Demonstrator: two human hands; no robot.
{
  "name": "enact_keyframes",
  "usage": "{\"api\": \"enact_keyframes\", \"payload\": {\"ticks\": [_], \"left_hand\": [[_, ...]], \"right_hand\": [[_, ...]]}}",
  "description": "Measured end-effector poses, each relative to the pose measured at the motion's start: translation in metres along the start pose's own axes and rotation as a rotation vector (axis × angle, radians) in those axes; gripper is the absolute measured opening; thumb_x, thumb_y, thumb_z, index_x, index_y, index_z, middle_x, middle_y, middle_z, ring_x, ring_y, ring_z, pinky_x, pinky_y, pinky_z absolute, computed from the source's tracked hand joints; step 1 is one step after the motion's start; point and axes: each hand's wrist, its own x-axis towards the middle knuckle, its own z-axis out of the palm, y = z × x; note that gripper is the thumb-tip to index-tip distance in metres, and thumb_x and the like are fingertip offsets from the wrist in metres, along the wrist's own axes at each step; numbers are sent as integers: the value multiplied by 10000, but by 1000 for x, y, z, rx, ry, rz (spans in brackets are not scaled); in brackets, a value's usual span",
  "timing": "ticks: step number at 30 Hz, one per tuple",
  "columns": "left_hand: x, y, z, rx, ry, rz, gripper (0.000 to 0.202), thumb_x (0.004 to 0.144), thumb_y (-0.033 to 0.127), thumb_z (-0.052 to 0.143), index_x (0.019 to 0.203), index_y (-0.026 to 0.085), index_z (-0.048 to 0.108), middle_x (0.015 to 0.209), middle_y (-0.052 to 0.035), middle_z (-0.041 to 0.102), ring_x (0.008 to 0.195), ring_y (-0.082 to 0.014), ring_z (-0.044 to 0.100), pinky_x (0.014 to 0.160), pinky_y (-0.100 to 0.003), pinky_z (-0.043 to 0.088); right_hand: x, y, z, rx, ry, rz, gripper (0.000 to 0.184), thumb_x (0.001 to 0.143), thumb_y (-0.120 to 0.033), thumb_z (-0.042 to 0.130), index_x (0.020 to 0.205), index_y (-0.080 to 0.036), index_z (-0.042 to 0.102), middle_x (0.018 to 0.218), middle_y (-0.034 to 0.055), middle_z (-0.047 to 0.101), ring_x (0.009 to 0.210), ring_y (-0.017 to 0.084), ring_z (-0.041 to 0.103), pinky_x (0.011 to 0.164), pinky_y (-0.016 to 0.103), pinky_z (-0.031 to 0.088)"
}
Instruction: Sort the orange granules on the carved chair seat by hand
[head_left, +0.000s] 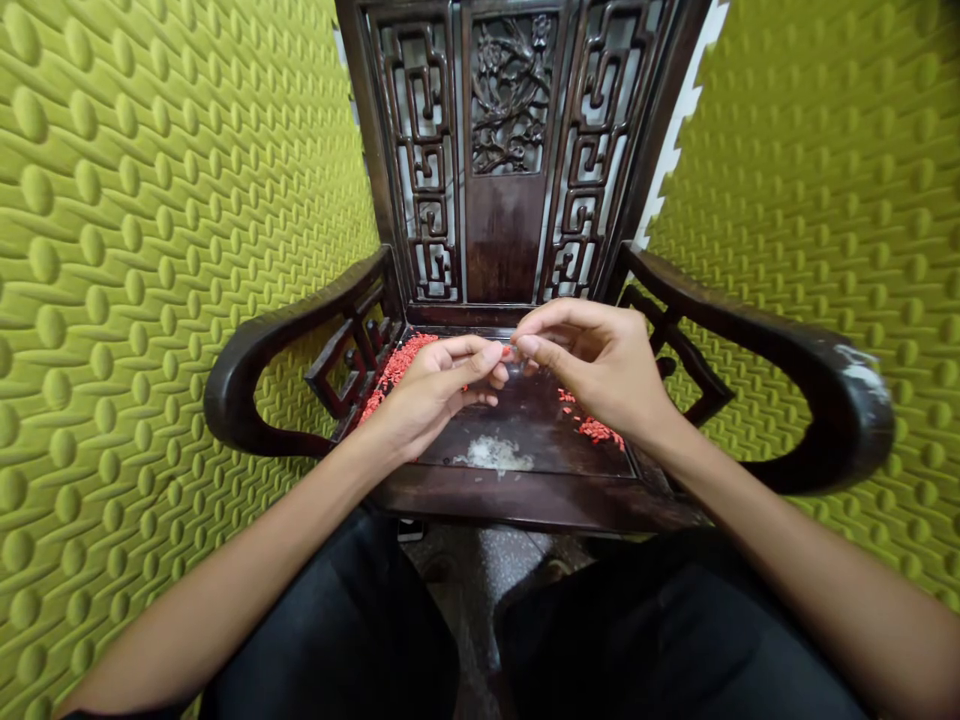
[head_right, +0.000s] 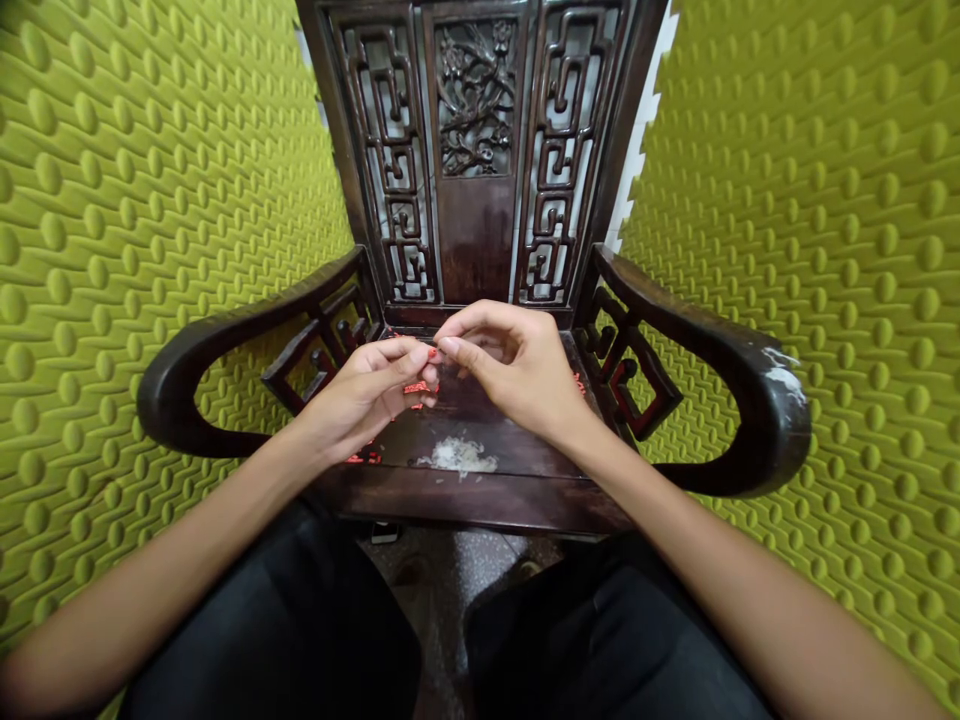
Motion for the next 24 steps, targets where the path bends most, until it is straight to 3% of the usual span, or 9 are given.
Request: {"api": "enact_keyframes", "payload": {"ticks": [8,16,21,24], "left_hand": [[0,1,2,9,1,-6,257,851,394,822,910,151,764,828,-16,678,741,-96,612,700,-227,535],[-2,1,4,-1,25,-4,264,829,401,839,878,154,760,812,-17,686,728,-99,619,699,-226,541],[-3,4,7,36,88,70,255,819,391,849,906,165,771,831,-16,711,747,-101,638,730,-228,543],[-3,5,8,85,130,128,246,820,384,848,903,164,776,837,-23,724,755,-102,644,729,-222,532]], "right_hand": [[-2,1,0,-62,-3,-20,302,828,-469,831,859,-176,762,827,33,738,713,138,676,632,266,563],[-4,0,-2,-220,-32,-137,247,877,-448,791,866,-202,795,913,61,764,858,190,700,714,320,570],[-4,3,0,-125,-1,-47,282,835,-417,839,989,-185,789,943,60,782,832,177,731,719,305,601],[-5,5,1,-93,12,-25,317,811,-444,853,972,-180,783,931,57,783,813,175,737,718,304,617]]}}
